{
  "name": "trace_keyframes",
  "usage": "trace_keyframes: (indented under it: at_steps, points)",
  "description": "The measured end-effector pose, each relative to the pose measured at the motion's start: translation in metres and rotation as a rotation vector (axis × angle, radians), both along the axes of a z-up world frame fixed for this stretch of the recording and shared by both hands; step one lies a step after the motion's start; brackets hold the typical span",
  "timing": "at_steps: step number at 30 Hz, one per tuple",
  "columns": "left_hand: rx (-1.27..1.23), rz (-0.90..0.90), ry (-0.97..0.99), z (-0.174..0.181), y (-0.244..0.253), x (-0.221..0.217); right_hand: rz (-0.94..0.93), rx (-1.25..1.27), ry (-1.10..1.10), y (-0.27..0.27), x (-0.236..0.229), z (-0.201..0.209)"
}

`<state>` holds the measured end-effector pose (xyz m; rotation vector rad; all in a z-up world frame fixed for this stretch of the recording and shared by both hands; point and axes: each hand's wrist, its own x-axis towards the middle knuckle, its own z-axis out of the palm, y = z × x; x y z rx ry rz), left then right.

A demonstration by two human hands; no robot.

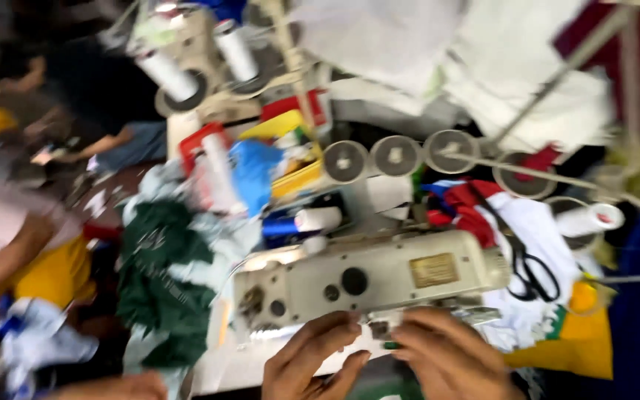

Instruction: Threading an industrial overlock sewing machine by guiding thread through various tensioners and eyelets.

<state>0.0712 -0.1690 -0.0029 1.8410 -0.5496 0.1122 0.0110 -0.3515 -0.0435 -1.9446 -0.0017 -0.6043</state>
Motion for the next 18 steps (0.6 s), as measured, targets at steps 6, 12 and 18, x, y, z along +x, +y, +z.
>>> trace_keyframes:
  at_steps: [6,12,18]
  points:
    - [0.293,0.037,-0.071,-0.021,-0.015,0.034,-0.828,0.021,0.079,-0.108,-0.016,0.011]
    - [0.330,0.197,0.061,-0.099,-0.018,0.043,-0.800,0.433,0.450,-0.190,0.039,-0.061]
    - [0.560,-0.050,0.378,-0.171,0.021,0.089,-0.510,0.548,0.361,-0.245,0.184,-0.150]
